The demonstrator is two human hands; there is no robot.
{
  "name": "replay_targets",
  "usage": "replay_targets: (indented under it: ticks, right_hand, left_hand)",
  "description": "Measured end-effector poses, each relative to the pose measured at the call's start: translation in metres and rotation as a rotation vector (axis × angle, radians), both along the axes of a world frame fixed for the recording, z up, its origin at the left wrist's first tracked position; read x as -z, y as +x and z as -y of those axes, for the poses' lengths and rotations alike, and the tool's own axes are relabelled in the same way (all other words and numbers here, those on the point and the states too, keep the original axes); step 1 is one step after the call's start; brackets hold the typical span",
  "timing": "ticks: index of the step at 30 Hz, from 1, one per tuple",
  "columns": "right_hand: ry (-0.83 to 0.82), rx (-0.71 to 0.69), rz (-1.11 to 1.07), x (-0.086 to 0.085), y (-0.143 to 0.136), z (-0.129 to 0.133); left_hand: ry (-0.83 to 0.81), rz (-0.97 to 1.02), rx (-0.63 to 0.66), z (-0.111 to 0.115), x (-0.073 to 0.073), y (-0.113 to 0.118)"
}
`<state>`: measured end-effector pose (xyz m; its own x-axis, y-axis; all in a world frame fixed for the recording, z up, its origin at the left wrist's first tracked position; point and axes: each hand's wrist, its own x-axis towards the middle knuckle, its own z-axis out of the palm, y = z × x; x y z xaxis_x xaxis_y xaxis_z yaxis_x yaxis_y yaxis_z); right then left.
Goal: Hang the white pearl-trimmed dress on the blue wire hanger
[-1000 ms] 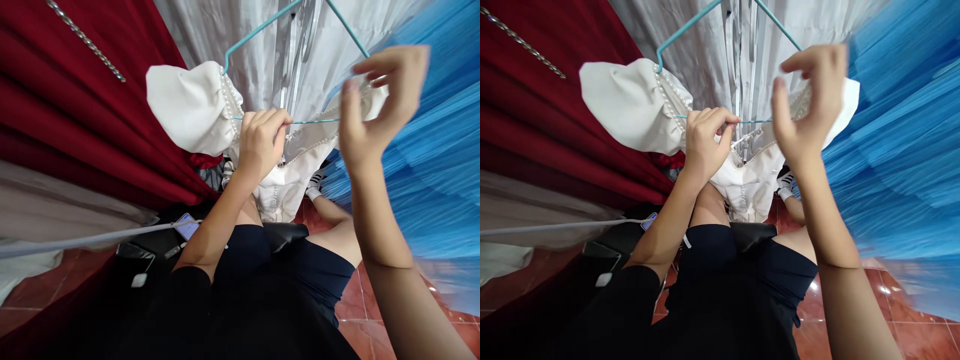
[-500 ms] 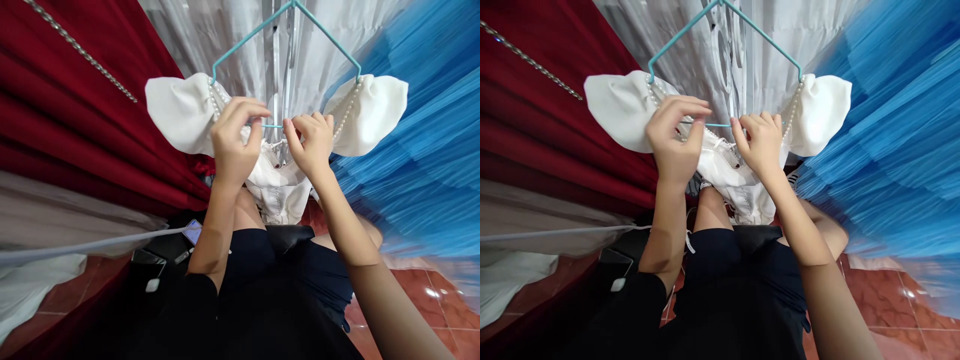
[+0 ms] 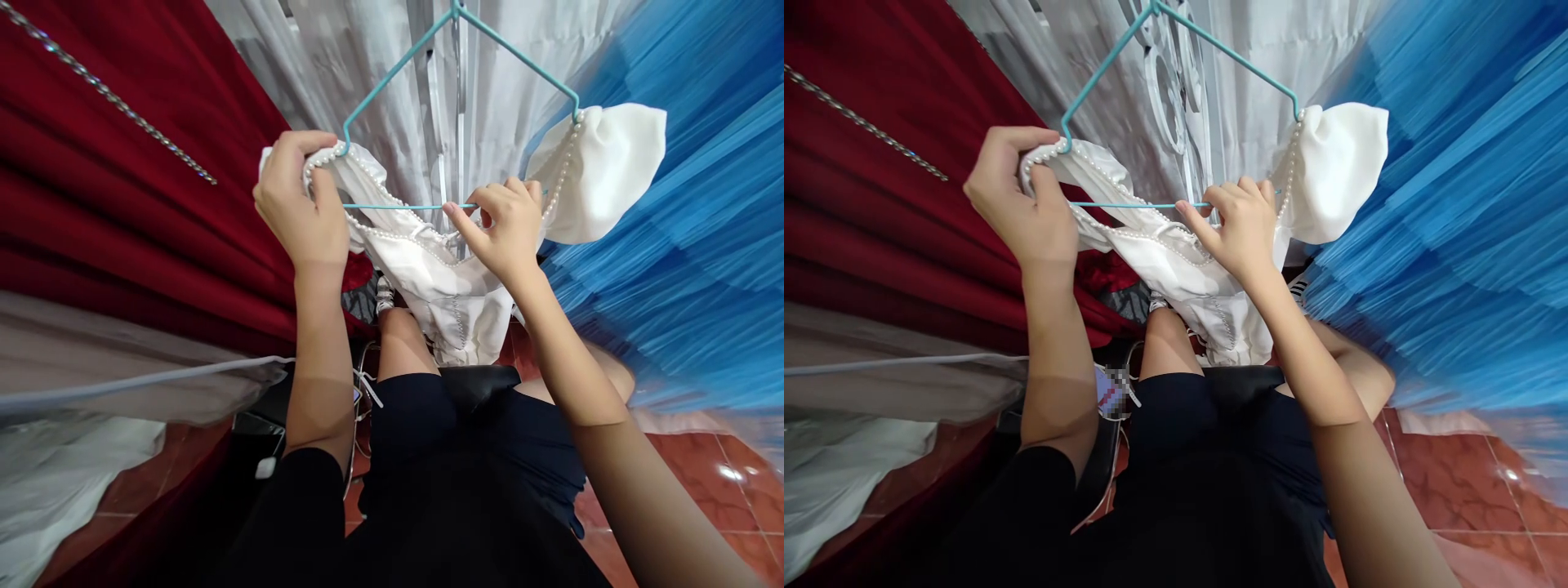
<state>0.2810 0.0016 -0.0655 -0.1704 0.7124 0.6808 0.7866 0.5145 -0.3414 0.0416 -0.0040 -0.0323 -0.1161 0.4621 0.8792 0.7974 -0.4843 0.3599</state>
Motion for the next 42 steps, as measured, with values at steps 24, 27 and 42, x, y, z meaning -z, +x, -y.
replay_targets:
  ticks: [24, 27, 42]
  right_hand:
    - [-0.081, -0.032, 0.0, -0.007, -0.009, -0.003]
    - [-0.052, -0.021, -0.014, -0.004, -0.011, -0.004]
    - [0.043, -0.072, -0.07, -0.005, 0.008, 0.003]
  left_hand:
    - [-0.191, 0.185, 0.031, 0.013, 0.07, -0.022]
    - [-0.176, -0.034, 0.18, 0.041, 0.06, 0.027]
    - [-0.24, -0.166, 0.068, 0.026, 0.04, 0.075]
